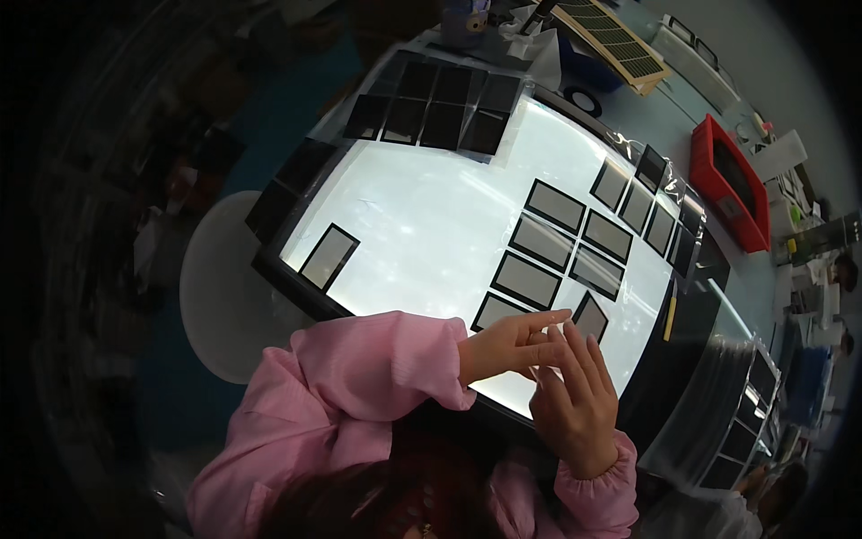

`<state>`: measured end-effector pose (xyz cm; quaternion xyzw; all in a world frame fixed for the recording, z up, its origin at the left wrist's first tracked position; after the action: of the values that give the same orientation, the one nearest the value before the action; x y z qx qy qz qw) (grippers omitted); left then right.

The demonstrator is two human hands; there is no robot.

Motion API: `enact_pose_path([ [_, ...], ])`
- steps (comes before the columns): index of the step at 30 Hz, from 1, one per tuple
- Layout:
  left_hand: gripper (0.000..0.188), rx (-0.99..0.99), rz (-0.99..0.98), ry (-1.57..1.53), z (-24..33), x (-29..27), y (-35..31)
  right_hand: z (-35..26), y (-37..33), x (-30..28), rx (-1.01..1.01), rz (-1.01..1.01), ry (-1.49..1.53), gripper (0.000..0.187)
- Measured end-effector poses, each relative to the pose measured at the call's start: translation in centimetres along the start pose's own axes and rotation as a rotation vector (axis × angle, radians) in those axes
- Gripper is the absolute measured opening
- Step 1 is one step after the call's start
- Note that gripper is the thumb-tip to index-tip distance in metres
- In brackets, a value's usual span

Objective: Inspecting and organizing small glass slides or optical components on a light table at a manufacturing inspection station.

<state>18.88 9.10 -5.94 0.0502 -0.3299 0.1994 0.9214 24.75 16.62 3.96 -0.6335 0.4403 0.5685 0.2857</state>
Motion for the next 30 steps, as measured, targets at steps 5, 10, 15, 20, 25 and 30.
enact_pose_path([
  [5, 0.034, 0.039, 0.086, -0.203, 0.0, -1.2, -1.5, -0.2, 0.6, -0.1, -0.086, -0.125, 0.153, 0.038],
  [10, 0.024, 0.131, 0.175, 0.159, 2.5, 1.0, -3.8, 1.4, 0.8, -1.4, 0.044, 0.038, 0.279, 0.054],
  [15, 0.021, 0.177, 0.140, 0.886, 4.3, 2.3, -6.3, -0.3, 0.7, -0.1, -0.032, -0.033, 0.370, 0.063],
  [20, 0.022, 0.276, 0.166, 1.092, 4.8, 3.0, -8.3, -0.6, 0.1, 1.0, -0.012, -0.231, 0.604, 0.059],
  [25, 0.020, 0.390, 0.239, 0.847, 6.7, -0.5, -13.2, 3.8, -0.7, -0.3, 0.107, 0.122, 0.817, 0.020],
  [30, 0.035, 0.823, 1.391, 0.589, 13.8, -14.0, -35.7, 11.3, -3.3, -0.2, 0.336, 0.274, 0.948, 0.033],
])
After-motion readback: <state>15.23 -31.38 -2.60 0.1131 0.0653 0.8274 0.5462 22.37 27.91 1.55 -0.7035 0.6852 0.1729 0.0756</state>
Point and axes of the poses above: each hand's wrist, its own y-axis towards the middle knuckle, its own x-axis out of the palm, z = x × y, the point moved 6 cm from there along y, towards the middle knuckle, and after that the axes turned 11 degrees about -z, right-handed, at the moved point
